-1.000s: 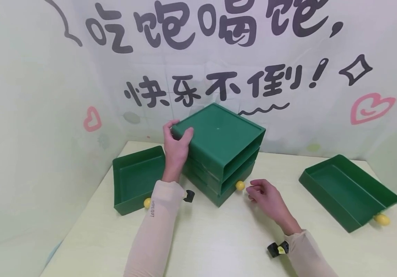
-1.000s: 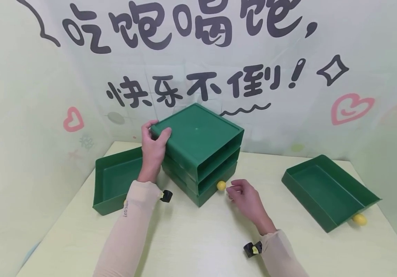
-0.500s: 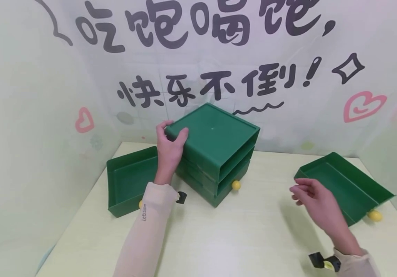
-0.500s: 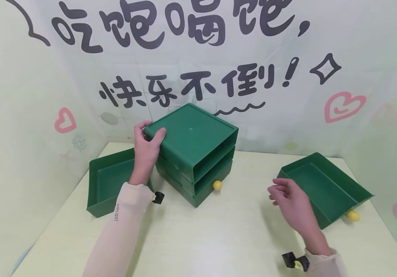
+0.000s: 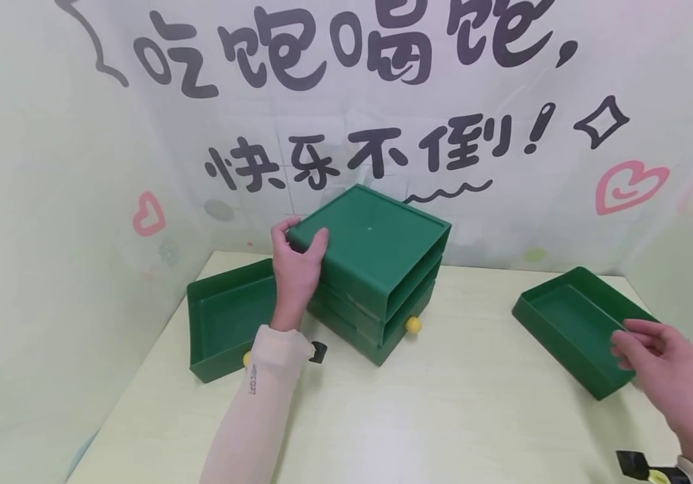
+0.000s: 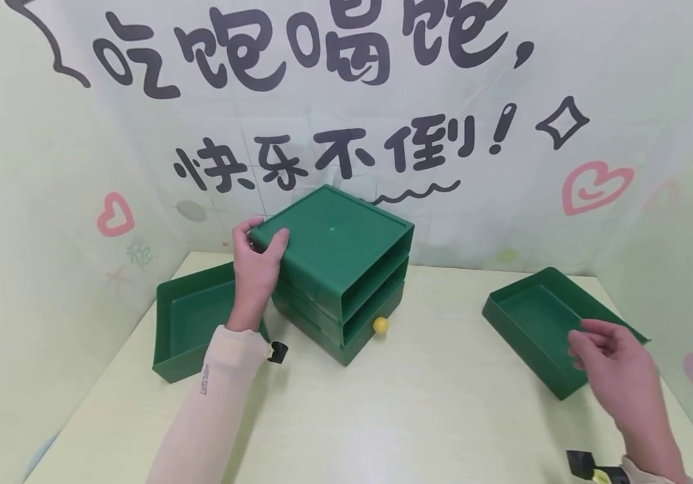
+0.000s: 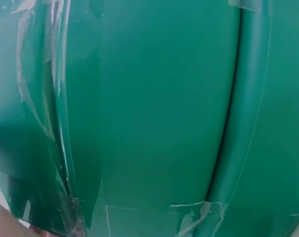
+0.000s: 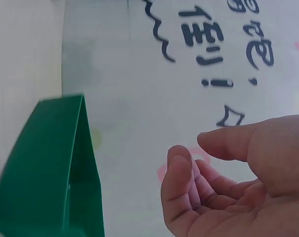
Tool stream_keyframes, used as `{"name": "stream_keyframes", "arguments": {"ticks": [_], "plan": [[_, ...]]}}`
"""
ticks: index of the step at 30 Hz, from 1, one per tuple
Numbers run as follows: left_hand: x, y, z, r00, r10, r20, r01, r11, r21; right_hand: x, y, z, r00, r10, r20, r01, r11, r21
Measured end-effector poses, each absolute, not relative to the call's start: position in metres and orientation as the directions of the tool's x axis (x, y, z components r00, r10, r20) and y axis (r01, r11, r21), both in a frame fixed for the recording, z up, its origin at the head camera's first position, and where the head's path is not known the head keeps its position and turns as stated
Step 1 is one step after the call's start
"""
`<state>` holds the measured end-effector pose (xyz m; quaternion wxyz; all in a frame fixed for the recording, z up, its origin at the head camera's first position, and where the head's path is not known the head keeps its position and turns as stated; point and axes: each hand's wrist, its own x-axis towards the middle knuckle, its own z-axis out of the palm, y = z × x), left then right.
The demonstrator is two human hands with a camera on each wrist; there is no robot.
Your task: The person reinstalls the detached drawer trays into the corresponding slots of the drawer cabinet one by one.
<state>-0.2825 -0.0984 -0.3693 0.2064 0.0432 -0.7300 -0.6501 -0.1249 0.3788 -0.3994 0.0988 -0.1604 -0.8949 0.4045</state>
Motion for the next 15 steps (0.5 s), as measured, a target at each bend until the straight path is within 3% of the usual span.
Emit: {"name": "stream_keyframes", "arguments": {"ticks": [9,15], "plan": [[-0.280,-0.103,-0.368,-0.915,-0.318,0.250,0.202,0.175,0.963,-0.120,0.422,-0.423,-0.864,0.502,0.050,0.287,0.571,-0.770],[-0.281,-0.107,-0.367,-0.904,-0.323,0.280,0.230,0.184,0.956,-0.120,0.447,-0.441,-0.837,0.532,-0.128,0.460,0.557,-0.691]]}}
